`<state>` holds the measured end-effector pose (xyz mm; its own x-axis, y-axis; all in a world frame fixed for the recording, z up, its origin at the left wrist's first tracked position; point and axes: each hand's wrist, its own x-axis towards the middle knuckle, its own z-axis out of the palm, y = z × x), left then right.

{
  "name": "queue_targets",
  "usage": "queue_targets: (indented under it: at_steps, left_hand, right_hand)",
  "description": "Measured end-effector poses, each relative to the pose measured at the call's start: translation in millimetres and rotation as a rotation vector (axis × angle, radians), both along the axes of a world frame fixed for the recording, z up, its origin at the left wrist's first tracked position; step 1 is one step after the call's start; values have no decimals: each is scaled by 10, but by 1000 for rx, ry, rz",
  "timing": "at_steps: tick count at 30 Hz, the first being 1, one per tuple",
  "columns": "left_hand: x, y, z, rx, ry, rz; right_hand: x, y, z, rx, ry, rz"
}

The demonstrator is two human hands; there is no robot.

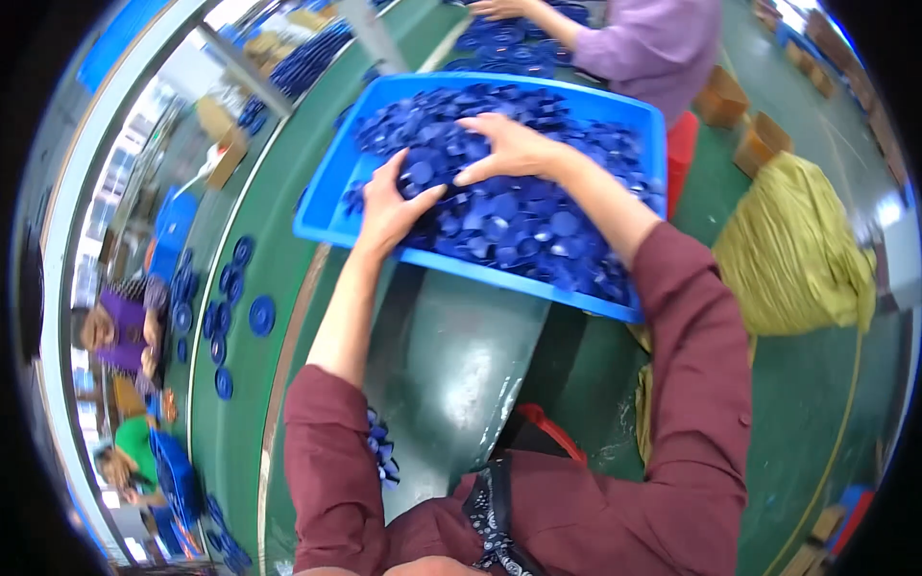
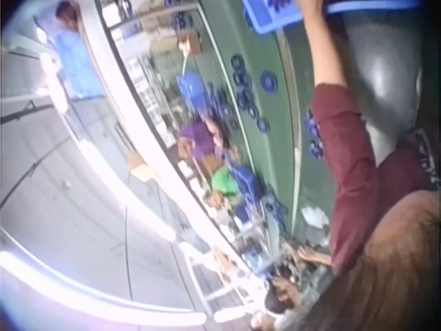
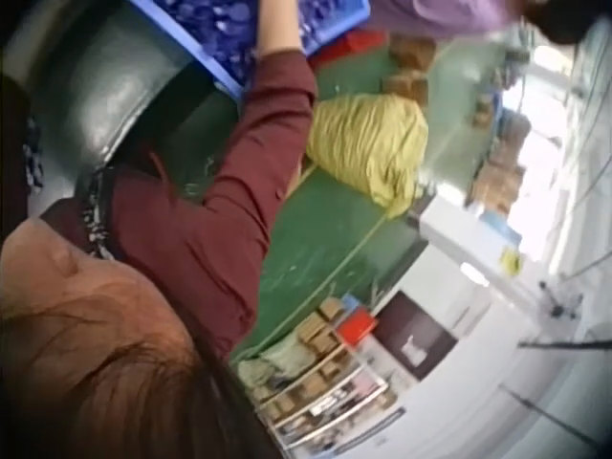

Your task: The person assembles blue petal-shaped plastic pieces onto circular blue bases by hand, attaching the petals to the bases at an industrial assembly line.

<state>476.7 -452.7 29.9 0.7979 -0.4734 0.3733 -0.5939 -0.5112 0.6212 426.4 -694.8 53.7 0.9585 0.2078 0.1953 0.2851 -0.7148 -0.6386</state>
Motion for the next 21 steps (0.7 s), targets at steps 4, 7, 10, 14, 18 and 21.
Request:
queue_targets:
  at_steps: [4, 7, 10, 14, 18, 21]
  left_hand:
    - [-80, 201, 69, 44, 93, -34]
    - [-27, 257, -18, 201, 101, -135]
    - [27, 150, -125, 258, 142, -15]
    - [-18, 23, -186, 114, 86, 39]
    - [-7, 46, -134, -116, 50, 30]
    - [-5, 54, -39, -175, 15, 45]
  right_hand:
    - [21, 135, 1, 8, 4, 21]
    - [115, 161, -25, -31, 47, 28]
    - [252, 183, -50, 24, 154, -3]
    - [242, 266, -15, 77, 169, 70]
    - [195, 394, 150, 107, 72, 58]
    - [189, 450, 308, 148, -8, 78]
